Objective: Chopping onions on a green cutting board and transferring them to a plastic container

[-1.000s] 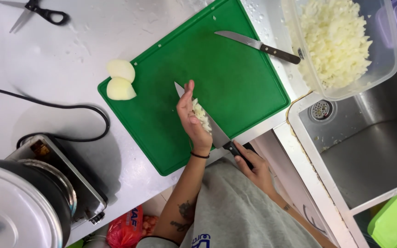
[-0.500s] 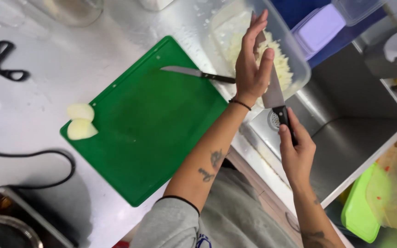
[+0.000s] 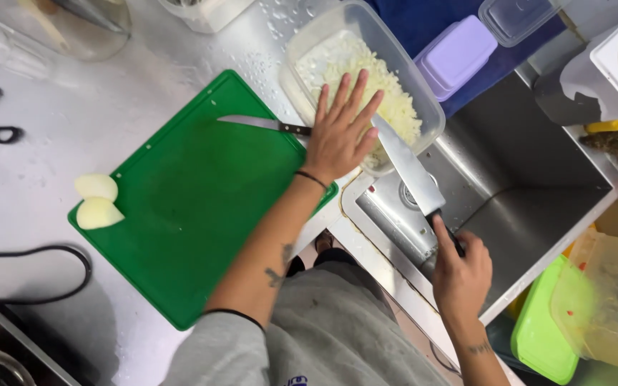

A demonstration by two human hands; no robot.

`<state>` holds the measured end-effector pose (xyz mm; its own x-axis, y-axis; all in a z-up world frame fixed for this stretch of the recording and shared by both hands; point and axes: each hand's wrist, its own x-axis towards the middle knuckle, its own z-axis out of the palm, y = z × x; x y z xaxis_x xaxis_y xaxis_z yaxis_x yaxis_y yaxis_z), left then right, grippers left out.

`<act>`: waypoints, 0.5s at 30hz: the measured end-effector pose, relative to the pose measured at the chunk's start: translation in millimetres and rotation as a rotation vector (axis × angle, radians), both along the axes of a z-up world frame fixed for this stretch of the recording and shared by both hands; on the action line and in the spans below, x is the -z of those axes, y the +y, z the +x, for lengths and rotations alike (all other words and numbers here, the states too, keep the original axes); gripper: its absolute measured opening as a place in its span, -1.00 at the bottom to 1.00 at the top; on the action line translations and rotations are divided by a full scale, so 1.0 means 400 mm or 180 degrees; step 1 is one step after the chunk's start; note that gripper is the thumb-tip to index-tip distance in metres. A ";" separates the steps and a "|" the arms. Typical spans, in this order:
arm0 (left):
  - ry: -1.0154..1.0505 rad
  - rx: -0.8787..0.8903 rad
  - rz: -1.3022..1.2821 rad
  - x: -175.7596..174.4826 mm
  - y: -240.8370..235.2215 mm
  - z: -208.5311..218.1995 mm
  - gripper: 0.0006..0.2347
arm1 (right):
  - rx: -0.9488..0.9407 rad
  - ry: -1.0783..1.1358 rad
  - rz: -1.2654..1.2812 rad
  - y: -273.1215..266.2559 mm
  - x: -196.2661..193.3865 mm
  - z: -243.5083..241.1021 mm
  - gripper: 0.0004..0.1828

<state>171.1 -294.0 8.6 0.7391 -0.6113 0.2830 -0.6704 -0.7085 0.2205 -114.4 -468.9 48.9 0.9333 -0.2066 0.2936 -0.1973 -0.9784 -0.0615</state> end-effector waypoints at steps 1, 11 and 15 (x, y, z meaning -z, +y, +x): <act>0.0015 -0.0002 -0.0010 0.005 0.036 -0.003 -0.50 | -0.0002 0.0015 -0.0010 -0.018 -0.008 -0.045 -0.44; -0.0699 -0.0166 -0.0678 -0.092 0.501 -0.047 -0.72 | -0.0289 -0.0198 -0.0047 -0.105 0.018 -0.326 -0.53; -0.0714 -0.2021 -0.1523 -0.082 0.718 -0.107 -0.63 | -0.0814 -0.0057 0.0263 0.047 0.070 -0.151 -0.45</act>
